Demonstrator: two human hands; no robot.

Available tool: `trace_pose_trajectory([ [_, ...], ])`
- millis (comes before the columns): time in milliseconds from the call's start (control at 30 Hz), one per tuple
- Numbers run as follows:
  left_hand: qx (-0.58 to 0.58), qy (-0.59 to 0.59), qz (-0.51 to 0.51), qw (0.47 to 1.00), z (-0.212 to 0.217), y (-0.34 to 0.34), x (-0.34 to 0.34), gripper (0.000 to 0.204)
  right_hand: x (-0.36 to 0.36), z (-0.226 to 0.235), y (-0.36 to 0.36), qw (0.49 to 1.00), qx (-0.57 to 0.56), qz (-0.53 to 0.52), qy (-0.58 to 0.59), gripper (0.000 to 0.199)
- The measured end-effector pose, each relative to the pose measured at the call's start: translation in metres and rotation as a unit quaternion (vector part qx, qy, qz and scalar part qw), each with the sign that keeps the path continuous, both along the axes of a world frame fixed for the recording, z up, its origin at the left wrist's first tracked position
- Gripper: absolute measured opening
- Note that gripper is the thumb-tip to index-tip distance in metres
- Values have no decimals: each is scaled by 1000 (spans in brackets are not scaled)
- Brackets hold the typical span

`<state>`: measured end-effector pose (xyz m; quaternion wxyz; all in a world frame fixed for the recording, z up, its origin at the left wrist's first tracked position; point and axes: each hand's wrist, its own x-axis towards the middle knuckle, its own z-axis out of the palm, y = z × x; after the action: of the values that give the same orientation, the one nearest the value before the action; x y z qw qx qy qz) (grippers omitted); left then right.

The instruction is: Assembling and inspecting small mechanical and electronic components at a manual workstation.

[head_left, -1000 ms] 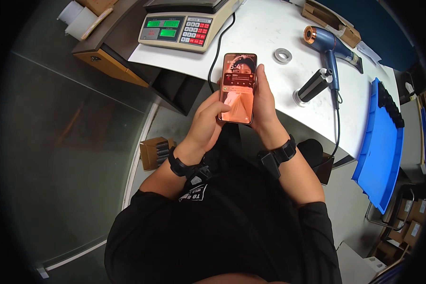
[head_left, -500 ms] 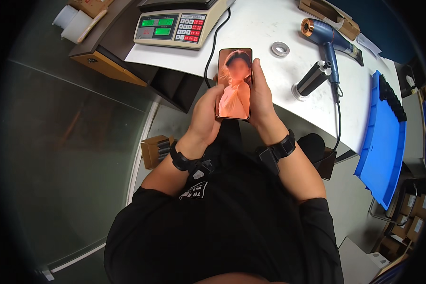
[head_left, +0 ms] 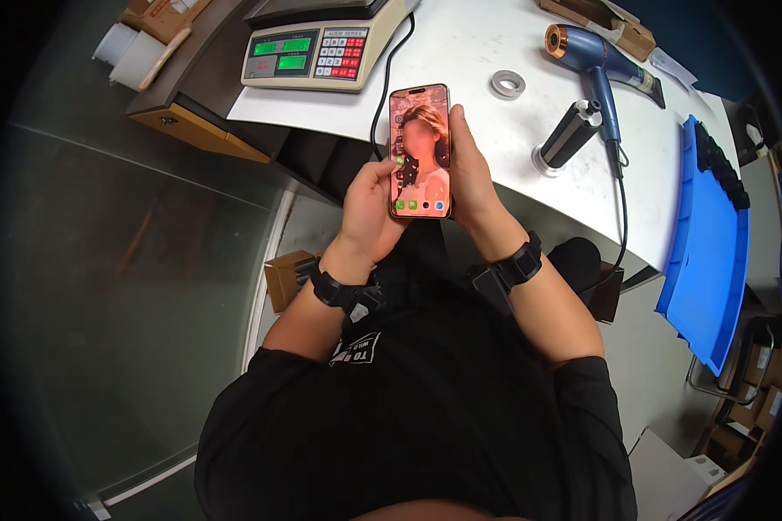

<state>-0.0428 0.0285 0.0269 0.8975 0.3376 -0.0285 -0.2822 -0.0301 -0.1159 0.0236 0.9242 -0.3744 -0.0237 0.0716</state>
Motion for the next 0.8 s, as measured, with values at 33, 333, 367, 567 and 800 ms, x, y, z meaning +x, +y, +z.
trace_pose_trajectory([
  [33, -9, 8, -9, 1000, -1, 1, 0, 45, 0, -1, 0, 1000, -6, -4, -3, 64],
  [333, 96, 16, 25, 995, -10, -2, 7, 50, 2, -9, 6, 996, -55, -50, -47, 61],
  [367, 72, 13, 24, 997, -2, -4, 3, 50, 2, -9, 5, 996, -55, -51, -46, 61],
  [567, 39, -31, -68, 996, 9, 6, -7, 56, -2, -2, -8, 1000, -15, 18, -19, 64],
  [800, -24, -14, -60, 998, 5, 10, -5, 56, -15, 12, -11, 997, -65, 36, -3, 66],
])
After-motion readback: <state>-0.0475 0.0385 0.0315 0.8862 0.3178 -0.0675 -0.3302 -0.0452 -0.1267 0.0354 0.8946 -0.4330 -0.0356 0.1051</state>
